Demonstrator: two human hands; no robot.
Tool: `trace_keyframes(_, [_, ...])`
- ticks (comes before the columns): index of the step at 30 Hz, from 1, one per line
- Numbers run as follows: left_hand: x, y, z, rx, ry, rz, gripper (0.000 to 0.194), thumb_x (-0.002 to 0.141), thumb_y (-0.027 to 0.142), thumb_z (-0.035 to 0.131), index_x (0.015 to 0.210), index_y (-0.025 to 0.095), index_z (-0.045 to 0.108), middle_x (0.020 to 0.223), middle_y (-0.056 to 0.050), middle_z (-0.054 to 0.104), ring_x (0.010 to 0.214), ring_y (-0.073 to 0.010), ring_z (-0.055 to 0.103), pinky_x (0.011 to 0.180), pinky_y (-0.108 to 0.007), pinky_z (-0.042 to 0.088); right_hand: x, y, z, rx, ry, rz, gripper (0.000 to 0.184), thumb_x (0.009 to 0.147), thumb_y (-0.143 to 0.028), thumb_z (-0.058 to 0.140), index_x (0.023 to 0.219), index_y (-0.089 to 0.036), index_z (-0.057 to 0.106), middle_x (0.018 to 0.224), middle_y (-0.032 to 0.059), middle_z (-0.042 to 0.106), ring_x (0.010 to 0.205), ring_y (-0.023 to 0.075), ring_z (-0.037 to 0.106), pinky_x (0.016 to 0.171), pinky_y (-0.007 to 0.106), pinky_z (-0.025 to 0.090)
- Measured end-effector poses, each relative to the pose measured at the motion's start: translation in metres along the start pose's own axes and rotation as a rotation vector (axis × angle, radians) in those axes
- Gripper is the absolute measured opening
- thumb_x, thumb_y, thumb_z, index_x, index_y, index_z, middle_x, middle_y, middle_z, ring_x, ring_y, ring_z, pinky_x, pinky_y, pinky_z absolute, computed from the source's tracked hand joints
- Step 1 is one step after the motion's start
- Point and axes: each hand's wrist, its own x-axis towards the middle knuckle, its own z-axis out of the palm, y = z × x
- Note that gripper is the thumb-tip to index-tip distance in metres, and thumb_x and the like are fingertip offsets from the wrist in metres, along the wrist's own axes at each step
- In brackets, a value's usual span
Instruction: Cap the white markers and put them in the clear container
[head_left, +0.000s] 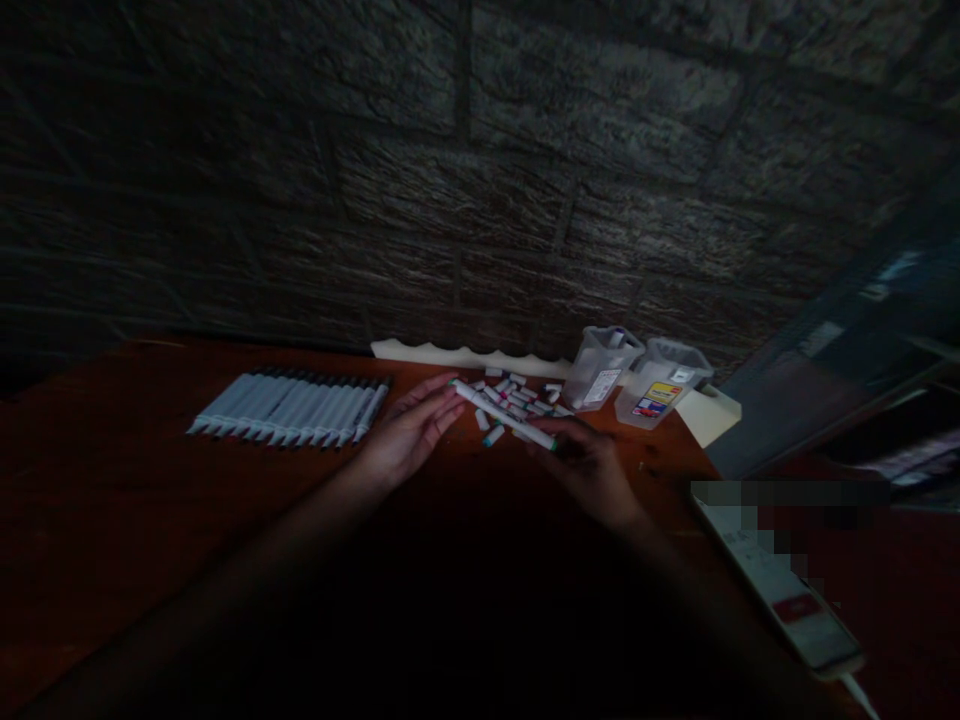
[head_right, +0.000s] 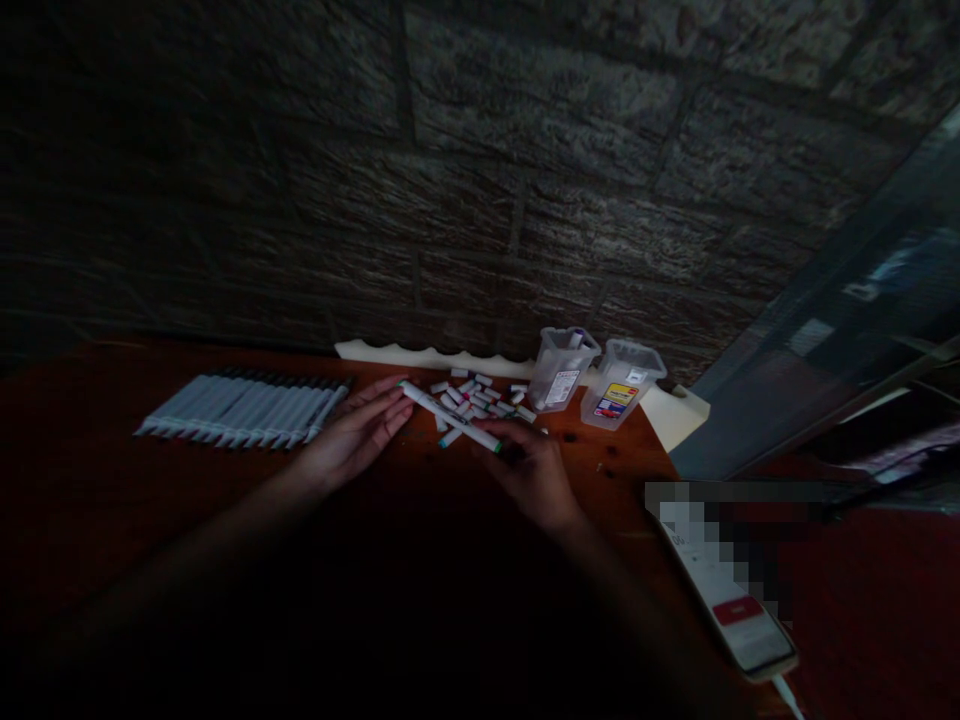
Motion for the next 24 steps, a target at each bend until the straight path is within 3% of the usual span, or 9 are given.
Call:
trace_keyframes(4, [0.001,0.000,-0.001,-0.040,0.044,-0.003,0.020,0.082,0.008,0.061,0.097,0.019,0.067,0.101,-0.002,0.073,0.094,-0.0099,0.068,0.096,-0.025,0.051,0.000,-0.005,0.006,0.152,-0.010,0.104,0.027,0.075,-0.034,0.074,0.100,-0.026,0.071,0.104,0.0033,0.073,0.094,0.0194,0.066,0.084,0.037,0.053])
trace_keyframes(9, [-0.001,0.002,-0.001,-0.058,-0.045,0.024,0.023,0.080,0.009,0.065,0.099,0.019,0.068,0.107,-0.002,0.072,0.100,-0.0114,0.067,0.096,-0.025,0.051,-0.002,-0.008,0.009,0.232,-0.141,0.253,0.025,0.076,-0.038,0.072,0.097,-0.024,0.073,0.090,0.0018,0.073,0.074,0.0146,0.064,0.067,0.031,0.053])
trace_keyframes(13, [-0.002,0.002,-0.002,-0.058,-0.119,0.018,0.024,0.077,0.012,0.071,0.099,0.019,0.069,0.108,-0.003,0.072,0.096,-0.0127,0.068,0.087,-0.025,0.054,-0.005,-0.008,0.012,0.203,-0.221,0.240,0.025,0.075,-0.035,0.074,0.097,-0.023,0.073,0.096,0.0027,0.072,0.083,0.0159,0.064,0.077,0.033,0.052])
trace_keyframes(18, [-0.004,0.002,-0.001,0.013,-0.164,0.001,0.025,0.075,0.018,0.075,0.099,0.020,0.069,0.098,-0.002,0.074,0.086,-0.0135,0.069,0.076,-0.024,0.055,-0.009,-0.016,0.012,0.185,-0.403,0.271,0.028,0.079,-0.038,0.070,0.103,-0.024,0.071,0.092,0.0019,0.070,0.080,0.0169,0.062,0.073,0.033,0.051])
trace_keyframes(24, [-0.007,0.005,0.004,0.111,-0.212,-0.019,0.033,0.078,0.027,0.074,0.108,0.019,0.066,0.101,-0.006,0.072,0.082,-0.0147,0.069,0.071,-0.025,0.055,-0.007,-0.015,0.007,0.236,-0.403,0.255,0.024,0.081,-0.038,0.068,0.100,-0.023,0.069,0.096,0.0019,0.067,0.084,0.0155,0.060,0.074,0.029,0.049])
